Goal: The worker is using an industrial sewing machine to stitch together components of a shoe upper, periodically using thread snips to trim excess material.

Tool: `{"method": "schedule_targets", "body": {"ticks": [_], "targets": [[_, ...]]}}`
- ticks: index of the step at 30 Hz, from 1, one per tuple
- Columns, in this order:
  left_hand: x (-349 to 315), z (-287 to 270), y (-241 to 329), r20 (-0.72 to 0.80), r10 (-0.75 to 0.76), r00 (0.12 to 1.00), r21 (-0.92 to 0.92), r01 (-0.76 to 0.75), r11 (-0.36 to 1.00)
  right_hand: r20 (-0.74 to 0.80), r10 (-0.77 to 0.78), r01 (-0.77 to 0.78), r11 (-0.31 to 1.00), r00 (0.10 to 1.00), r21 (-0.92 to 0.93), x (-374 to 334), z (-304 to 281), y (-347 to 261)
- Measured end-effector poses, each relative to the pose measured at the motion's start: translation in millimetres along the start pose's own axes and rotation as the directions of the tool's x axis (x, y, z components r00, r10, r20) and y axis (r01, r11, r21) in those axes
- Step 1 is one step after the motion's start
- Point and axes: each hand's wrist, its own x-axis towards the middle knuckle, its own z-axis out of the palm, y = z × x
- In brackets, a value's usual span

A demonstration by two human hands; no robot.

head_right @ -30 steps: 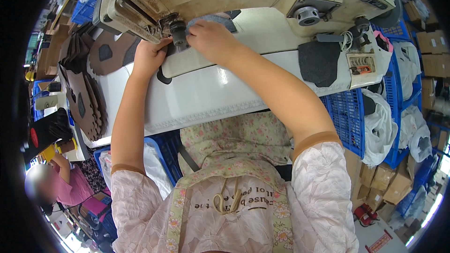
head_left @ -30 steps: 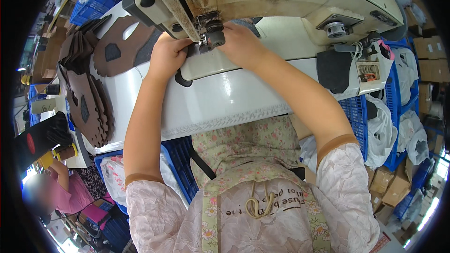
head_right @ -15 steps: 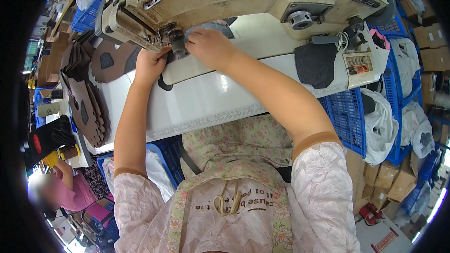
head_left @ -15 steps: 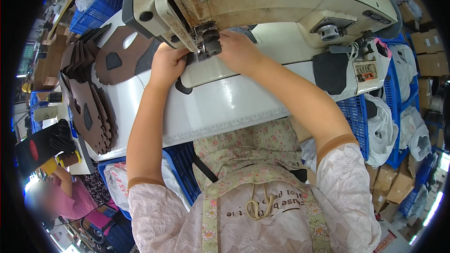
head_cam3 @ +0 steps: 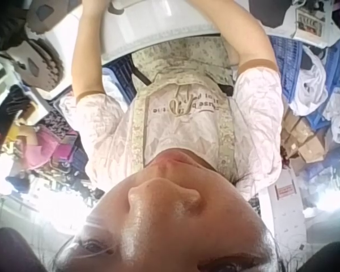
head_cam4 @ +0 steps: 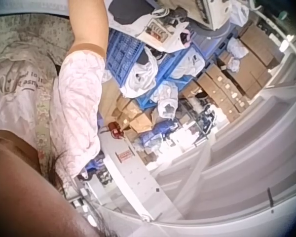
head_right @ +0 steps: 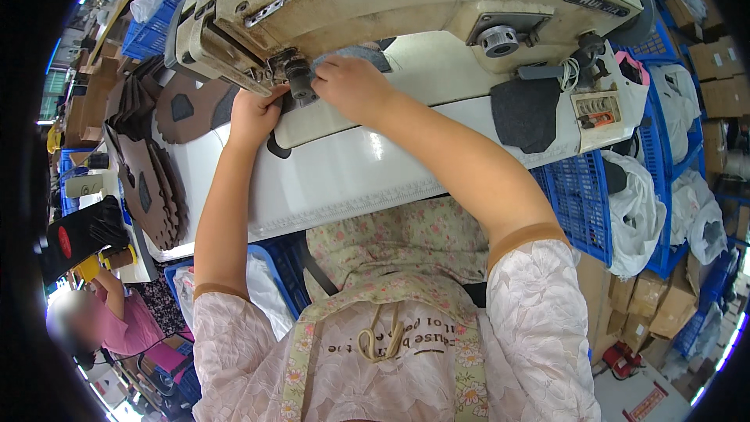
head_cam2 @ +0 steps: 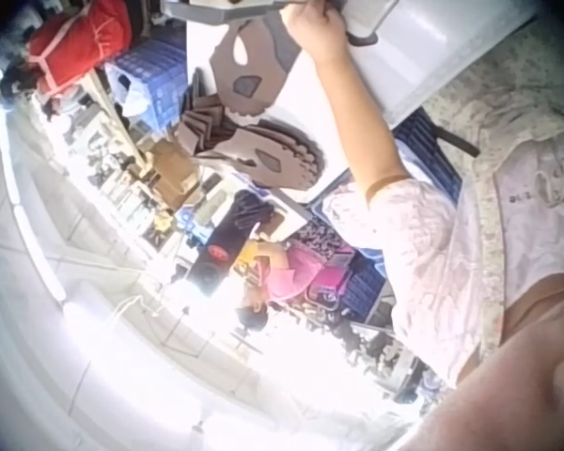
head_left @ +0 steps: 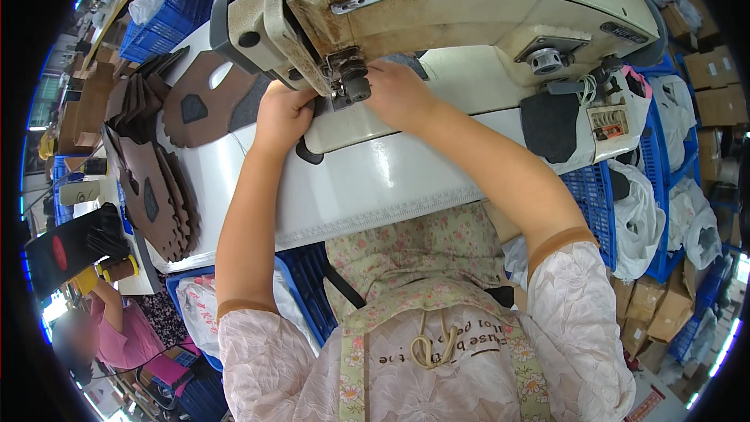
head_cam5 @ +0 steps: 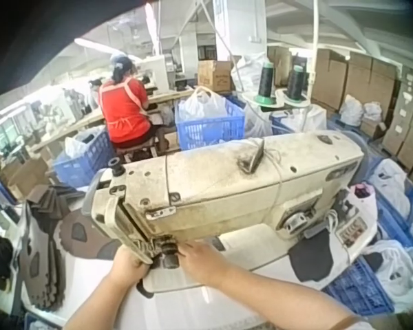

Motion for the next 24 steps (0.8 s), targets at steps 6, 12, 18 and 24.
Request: {"method": "schedule_targets", "body": {"ticks": [6,12,18,24], "targets": [[0.5,-0.4,0.9,0.001,0.003,1.000,-0.015,-0.003,1.000,-0.010,0.014,-0.014,1.000,1.000,0.004,-0.4,-2.1,-2.3],[1.2,-0.4,1.5,-0.011,0.034,0.999,-0.024,-0.034,0.999,-0.018,0.009,-0.009,1.000,1.000,0.003,0.3,-3.6,-2.2],[0.0,1.2,-1.6,-0.028,0.028,0.999,0.005,-0.028,1.000,-0.015,-0.009,0.009,1.000,1.000,0.005,0.7,-1.0,-0.4],[0.6,-0.8,1.1,-0.016,0.017,1.000,-0.005,-0.018,1.000,-0.021,-0.014,0.013,1.000,1.000,-0.005,1.5,-0.6,0.0]]}}
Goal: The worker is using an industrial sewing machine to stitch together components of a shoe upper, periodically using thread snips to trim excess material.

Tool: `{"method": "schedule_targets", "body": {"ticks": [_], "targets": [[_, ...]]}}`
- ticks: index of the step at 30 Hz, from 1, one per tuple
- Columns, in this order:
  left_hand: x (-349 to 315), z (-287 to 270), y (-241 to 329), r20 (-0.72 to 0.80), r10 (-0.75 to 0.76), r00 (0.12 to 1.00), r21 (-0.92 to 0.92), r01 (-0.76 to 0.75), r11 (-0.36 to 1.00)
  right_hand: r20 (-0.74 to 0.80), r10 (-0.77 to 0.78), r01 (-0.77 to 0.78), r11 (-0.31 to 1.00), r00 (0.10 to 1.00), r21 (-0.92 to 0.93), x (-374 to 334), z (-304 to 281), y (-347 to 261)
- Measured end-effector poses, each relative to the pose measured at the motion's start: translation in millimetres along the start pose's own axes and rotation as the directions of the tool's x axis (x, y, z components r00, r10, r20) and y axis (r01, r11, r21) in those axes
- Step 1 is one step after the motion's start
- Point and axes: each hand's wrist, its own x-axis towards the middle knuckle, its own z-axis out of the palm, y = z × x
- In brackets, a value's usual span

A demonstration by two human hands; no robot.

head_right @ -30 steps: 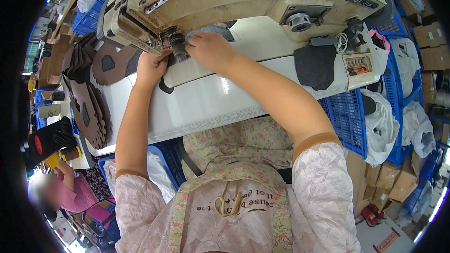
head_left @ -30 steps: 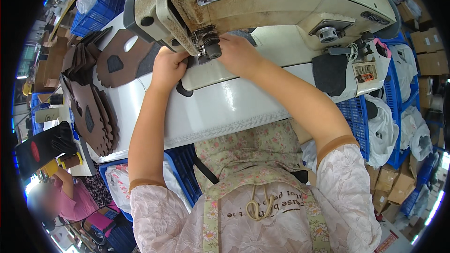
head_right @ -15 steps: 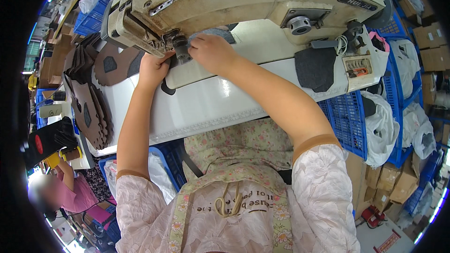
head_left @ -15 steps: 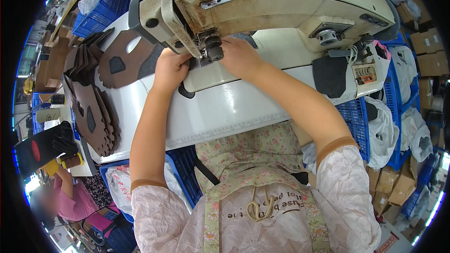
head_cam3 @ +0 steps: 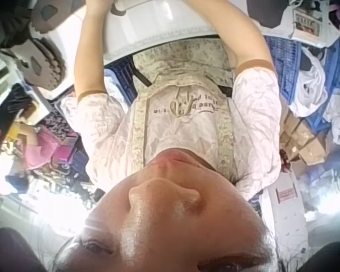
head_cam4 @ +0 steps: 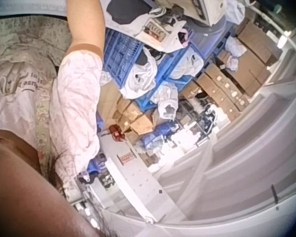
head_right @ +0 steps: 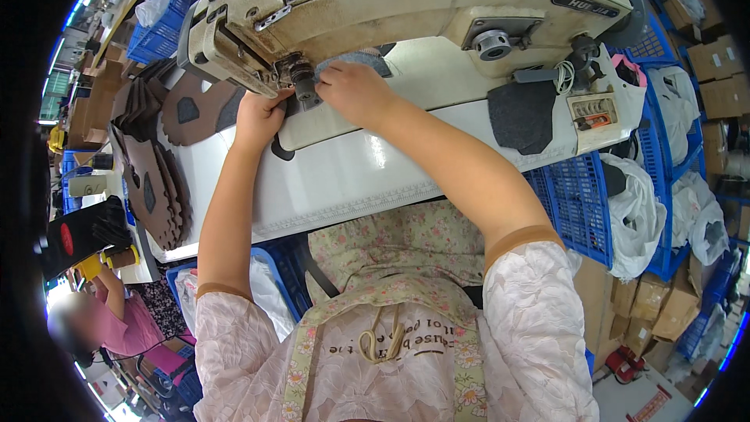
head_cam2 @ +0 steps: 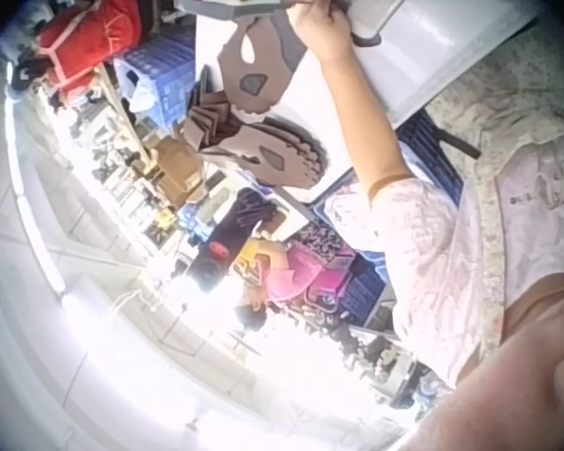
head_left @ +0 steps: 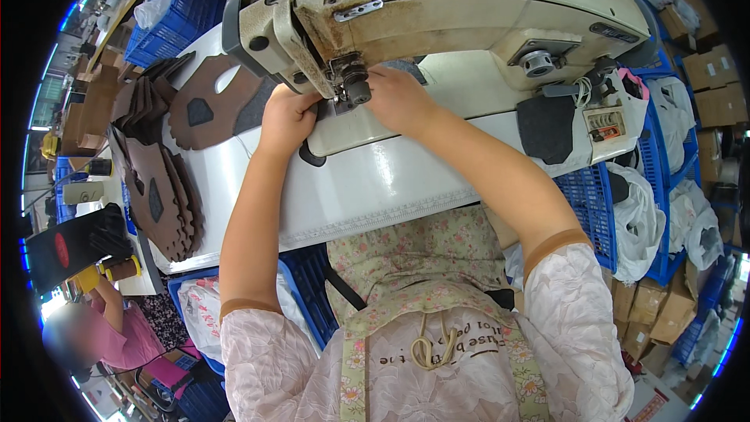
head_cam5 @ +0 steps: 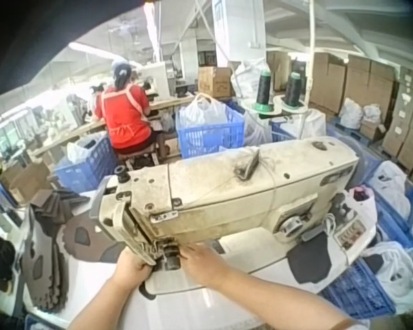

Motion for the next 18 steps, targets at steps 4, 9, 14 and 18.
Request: {"method": "schedule_targets", "body": {"ticks": [4,9,14,18], "targets": [[2.8,-0.4,1.8,0.014,0.003,1.000,0.015,-0.003,1.000,0.024,0.049,-0.049,0.999,0.999,0.014,-1.1,-8.9,-0.3],[2.3,4.6,3.3,0.037,-0.004,0.999,0.034,0.003,0.999,0.077,0.093,-0.102,0.987,0.993,0.124,-27.9,-43.7,-15.5],[-1.2,-1.5,4.2,-0.058,0.028,0.998,0.058,-0.025,0.998,-0.332,0.084,-0.134,0.982,0.940,-0.132,-63.6,-192.6,-0.3],[4.1,1.5,5.4,-0.096,0.052,0.994,0.067,-0.046,0.997,-0.709,0.438,-0.760,0.615,0.552,-0.212,-131.7,-282.5,109.0]]}}
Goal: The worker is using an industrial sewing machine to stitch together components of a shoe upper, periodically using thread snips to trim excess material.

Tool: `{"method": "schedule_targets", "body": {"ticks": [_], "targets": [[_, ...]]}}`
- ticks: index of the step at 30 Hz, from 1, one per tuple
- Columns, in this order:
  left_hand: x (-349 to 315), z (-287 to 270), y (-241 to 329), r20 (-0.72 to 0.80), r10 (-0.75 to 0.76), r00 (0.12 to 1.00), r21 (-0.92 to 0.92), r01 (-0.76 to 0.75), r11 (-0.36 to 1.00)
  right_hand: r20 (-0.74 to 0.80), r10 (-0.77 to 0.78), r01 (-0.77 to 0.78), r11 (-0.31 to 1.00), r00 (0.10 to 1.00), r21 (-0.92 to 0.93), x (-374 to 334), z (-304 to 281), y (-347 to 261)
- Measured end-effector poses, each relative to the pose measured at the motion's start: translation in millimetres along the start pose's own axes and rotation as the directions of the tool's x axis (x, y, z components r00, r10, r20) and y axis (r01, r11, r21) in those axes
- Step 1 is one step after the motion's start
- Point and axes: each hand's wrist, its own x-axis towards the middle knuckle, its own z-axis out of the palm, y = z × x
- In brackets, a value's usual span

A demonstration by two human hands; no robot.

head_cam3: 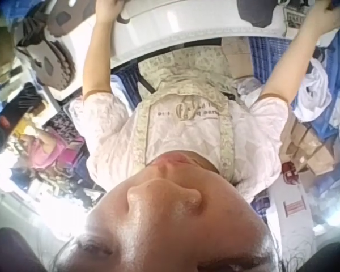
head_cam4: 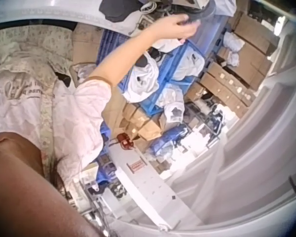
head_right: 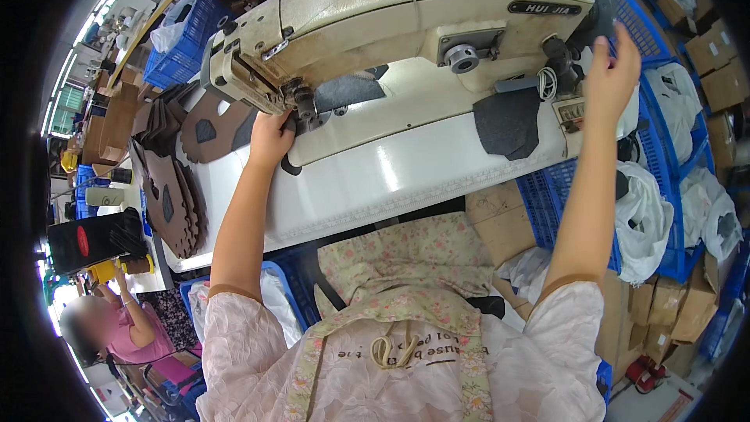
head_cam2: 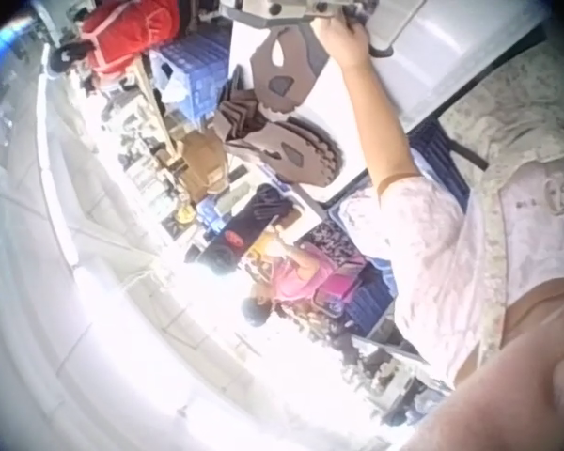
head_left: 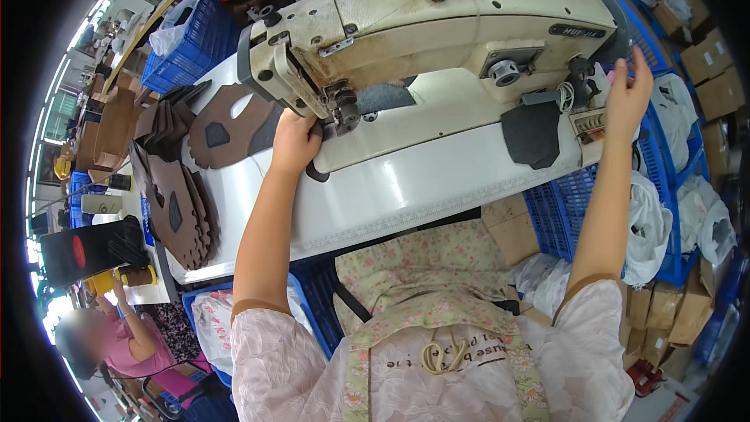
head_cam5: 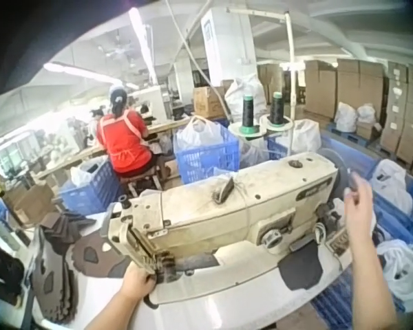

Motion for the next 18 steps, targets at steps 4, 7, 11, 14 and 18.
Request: {"method": "schedule_targets", "body": {"ticks": [4,7,11,14,18], "targets": [[1.4,0.6,1.8,0.033,-0.003,0.999,0.008,0.003,1.000,0.326,0.468,-0.540,0.821,0.821,0.182,8.0,24.5,80.1],[1.6,0.6,4.7,0.030,-0.024,0.999,0.003,0.023,1.000,0.326,0.475,-0.574,0.727,0.817,0.377,4.1,39.6,92.8],[-2.7,1.5,3.9,0.043,-0.039,0.998,0.011,0.038,0.999,0.420,0.464,-0.502,0.864,0.780,-0.023,57.7,23.7,88.1],[-7.3,-5.0,4.0,0.020,-0.054,0.998,0.012,0.053,0.999,0.434,0.304,-0.251,0.952,0.848,-0.177,110.8,29.8,63.7],[-1.9,-1.2,8.4,0.031,-0.052,0.998,-0.002,0.052,0.999,0.631,0.282,-0.017,0.920,0.723,-0.392,155.2,49.3,63.1]]}}
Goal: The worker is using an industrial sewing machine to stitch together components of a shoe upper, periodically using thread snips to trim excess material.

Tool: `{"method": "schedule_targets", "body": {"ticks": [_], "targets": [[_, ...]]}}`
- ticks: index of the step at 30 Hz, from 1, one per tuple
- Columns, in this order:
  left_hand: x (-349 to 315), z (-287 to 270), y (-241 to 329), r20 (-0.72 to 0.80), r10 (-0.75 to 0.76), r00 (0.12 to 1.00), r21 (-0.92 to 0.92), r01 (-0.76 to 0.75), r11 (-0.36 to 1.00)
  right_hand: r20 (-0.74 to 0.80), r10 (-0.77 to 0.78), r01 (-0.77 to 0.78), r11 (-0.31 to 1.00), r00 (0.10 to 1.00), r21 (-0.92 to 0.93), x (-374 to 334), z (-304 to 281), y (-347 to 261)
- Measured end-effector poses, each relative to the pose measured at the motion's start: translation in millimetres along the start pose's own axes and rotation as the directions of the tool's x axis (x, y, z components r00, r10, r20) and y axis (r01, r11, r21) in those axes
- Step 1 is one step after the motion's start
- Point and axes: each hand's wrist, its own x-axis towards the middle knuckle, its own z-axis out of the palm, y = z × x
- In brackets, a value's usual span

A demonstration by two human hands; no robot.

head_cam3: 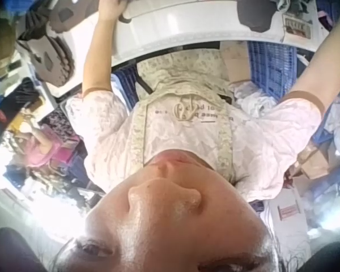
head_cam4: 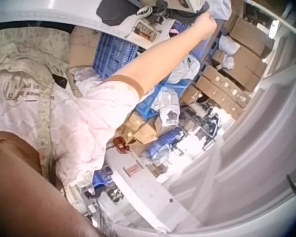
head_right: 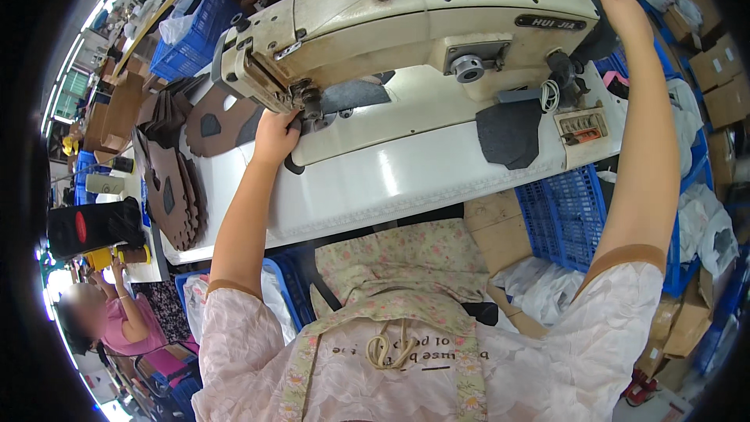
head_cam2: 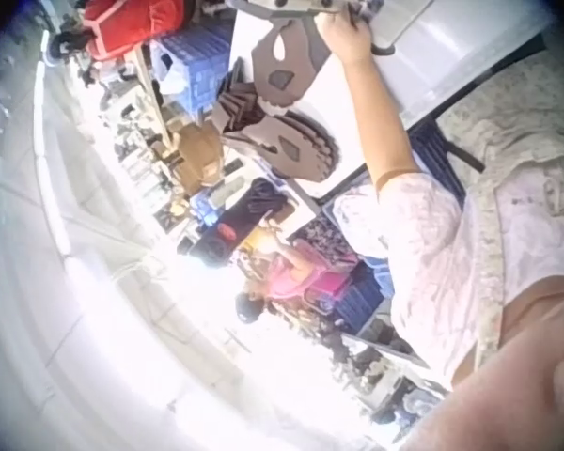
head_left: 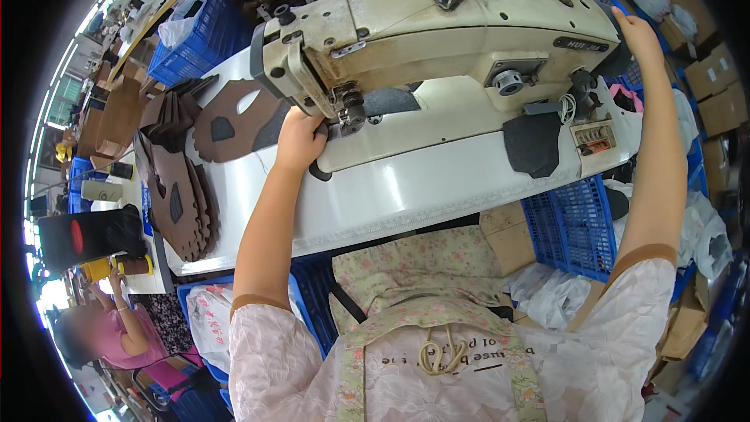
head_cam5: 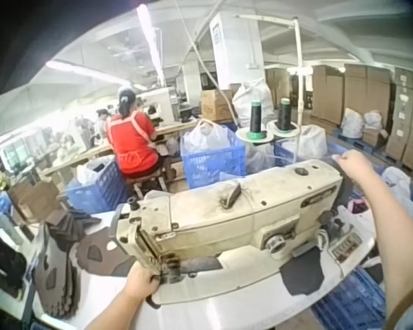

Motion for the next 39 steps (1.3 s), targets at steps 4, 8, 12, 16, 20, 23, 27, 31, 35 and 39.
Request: {"method": "schedule_targets", "body": {"ticks": [4,8,12,16,20,23,27,31,35,39], "targets": [[6.5,1.2,1.5,0.020,-0.005,1.000,-0.027,0.005,1.000,0.114,-0.047,0.062,0.989,0.992,-0.135,30.0,-6.2,-0.1],[1.9,-4.9,-10.0,0.036,0.003,0.999,0.017,-0.003,1.000,0.139,-0.072,0.093,0.985,0.988,-0.147,29.8,4.0,-20.8],[14.5,-5.0,-2.8,0.004,0.091,0.996,-0.016,-0.091,0.996,-0.056,-0.019,0.027,0.988,0.998,0.153,38.5,13.8,34.4],[13.1,5.6,-19.3,0.145,0.034,0.989,0.045,-0.041,0.998,0.008,0.202,-0.168,0.787,0.979,0.593,24.5,8.1,107.5],[4.1,-13.9,4.2,0.029,0.064,0.997,0.004,-0.065,0.998,0.125,0.142,-0.189,0.704,0.982,0.685,-38.0,39.8,73.4],[6.1,-14.2,11.4,-0.054,0.103,0.993,-0.092,-0.108,0.990,-0.042,-0.010,0.033,0.813,0.999,0.581,-19.1,42.4,86.3],[8.2,-13.7,10.5,-0.022,0.100,0.995,-0.067,-0.101,0.993,-0.194,-0.101,0.187,0.846,0.976,0.499,4.1,57.6,94.9],[8.0,-14.5,7.6,-0.027,0.087,0.996,-0.072,-0.089,0.993,-0.097,-0.090,0.128,0.836,0.991,0.533,6.0,55.3,94.1],[4.4,-13.9,7.3,-0.029,0.098,0.995,-0.076,-0.100,0.992,-0.214,-0.026,0.156,0.772,0.977,0.616,-24.7,53.2,81.0],[6.3,-6.9,3.2,0.000,0.083,0.997,-0.011,-0.083,0.996,-0.239,0.162,0.071,0.669,0.957,0.740,-88.1,35.0,88.0]]}}
